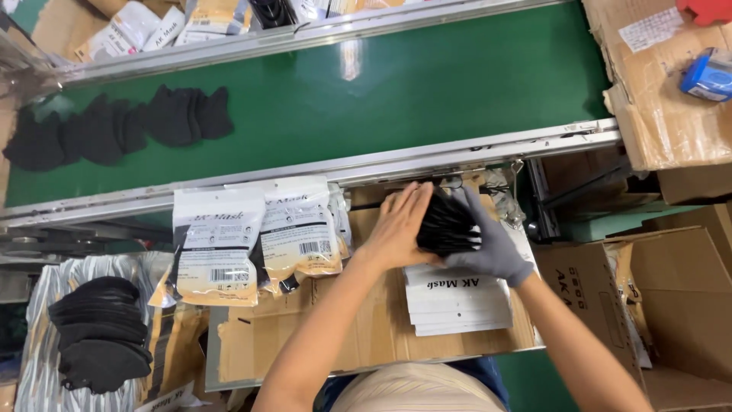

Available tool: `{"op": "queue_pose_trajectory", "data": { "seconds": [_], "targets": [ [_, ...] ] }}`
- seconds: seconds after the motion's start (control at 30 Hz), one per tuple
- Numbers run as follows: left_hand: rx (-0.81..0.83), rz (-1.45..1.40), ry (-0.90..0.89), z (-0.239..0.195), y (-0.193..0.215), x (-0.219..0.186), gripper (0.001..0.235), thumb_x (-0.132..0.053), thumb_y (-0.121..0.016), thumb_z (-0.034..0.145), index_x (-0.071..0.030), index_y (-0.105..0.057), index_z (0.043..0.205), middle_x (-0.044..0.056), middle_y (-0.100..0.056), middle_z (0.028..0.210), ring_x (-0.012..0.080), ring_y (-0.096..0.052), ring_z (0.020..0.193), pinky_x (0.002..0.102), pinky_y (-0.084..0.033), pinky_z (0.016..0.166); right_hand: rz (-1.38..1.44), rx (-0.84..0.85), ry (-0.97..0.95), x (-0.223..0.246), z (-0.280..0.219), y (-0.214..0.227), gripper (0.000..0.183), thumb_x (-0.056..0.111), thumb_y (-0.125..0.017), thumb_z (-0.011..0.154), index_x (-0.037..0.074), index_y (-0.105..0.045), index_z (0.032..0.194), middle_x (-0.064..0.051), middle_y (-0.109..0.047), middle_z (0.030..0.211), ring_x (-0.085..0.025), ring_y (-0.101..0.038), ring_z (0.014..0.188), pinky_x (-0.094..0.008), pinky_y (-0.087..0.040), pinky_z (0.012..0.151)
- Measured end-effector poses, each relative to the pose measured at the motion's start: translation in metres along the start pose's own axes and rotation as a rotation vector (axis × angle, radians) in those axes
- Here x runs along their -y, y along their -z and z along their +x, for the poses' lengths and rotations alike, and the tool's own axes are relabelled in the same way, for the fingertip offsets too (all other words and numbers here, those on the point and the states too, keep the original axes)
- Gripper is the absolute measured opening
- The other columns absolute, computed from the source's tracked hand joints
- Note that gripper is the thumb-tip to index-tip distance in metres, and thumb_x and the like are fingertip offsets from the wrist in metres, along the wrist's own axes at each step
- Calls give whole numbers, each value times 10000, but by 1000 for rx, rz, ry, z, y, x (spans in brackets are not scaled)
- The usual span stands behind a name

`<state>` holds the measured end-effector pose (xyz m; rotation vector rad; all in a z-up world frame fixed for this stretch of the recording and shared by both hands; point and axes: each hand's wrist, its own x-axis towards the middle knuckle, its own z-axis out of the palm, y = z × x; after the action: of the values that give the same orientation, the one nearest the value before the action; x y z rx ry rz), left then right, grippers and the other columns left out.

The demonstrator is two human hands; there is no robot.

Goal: The person is packing masks into bags and then placing them into boxes.

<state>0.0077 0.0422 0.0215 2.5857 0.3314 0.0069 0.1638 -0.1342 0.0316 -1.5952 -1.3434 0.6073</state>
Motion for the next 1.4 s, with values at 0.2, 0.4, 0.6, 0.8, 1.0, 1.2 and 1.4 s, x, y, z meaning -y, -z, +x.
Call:
{"op": "queue_pose_trajectory", "data": {
  "seconds": [0.2,0.4,0.6,0.8,1.0,1.2,1.4],
  "targets": [
    [-98,-63,-51,9,29,-11,1523,-625,-942,486,-7,-83,1583,220,-161,1669,375,-150,1552,562,-159,1226,25,-137,110,-46,14,-20,1149,412,-900,739,59,-262,1626,-227,-528,1514,-323,-536,1409,-402,-433,1164],
    [-104,144,-112,20,0,15,1280,-424,-892,759,-103,-134,1740,104,-523,1547,271,-483,1480,514,-300,1319,95,4,-92,-7,22,-13,944,346,-898,739,82,-453,1529,-159,-698,1342,-275,-689,1232,-376,-525,1073],
    [84,210,-19,13,24,-2,1321,-262,-925,683,-84,-58,1664,203,-583,1324,371,-546,1298,499,-404,1111,-27,220,-312,-10,25,-10,893,251,-906,697,144,-484,1476,-121,-737,1231,-244,-708,1129,-372,-521,1007],
    [233,48,148,3,41,-38,1332,-321,-921,681,-166,18,1613,287,-445,1420,491,-514,1215,522,-517,929,-5,168,-226,-11,13,-5,819,26,-760,706,136,-524,1482,-142,-718,1310,-282,-691,1213,-376,-524,1042],
    [239,163,-113,-18,-90,-27,259,-45,-705,878,36,-706,1124,287,-683,1117,441,-689,1084,494,-591,924,-880,-3,-217,9,14,-9,865,84,-813,606,107,-489,1407,-294,-531,1460,-534,-572,1218,-495,-545,913],
    [303,312,-67,-11,-92,-38,291,-28,-706,774,30,-738,1058,249,-669,1035,416,-683,1000,469,-620,766,-943,463,-542,4,23,-16,656,276,-803,772,66,-479,1303,-252,-614,1183,-464,-635,1078,-521,-566,878],
    [-70,263,-227,-31,-88,-44,195,-84,-647,787,-58,-749,952,184,-610,1157,373,-597,1068,489,-577,760,-756,67,-423,40,4,33,692,-46,-737,734,132,-533,1371,-202,-623,1279,-424,-647,1061,-467,-560,864]
  ]
}}
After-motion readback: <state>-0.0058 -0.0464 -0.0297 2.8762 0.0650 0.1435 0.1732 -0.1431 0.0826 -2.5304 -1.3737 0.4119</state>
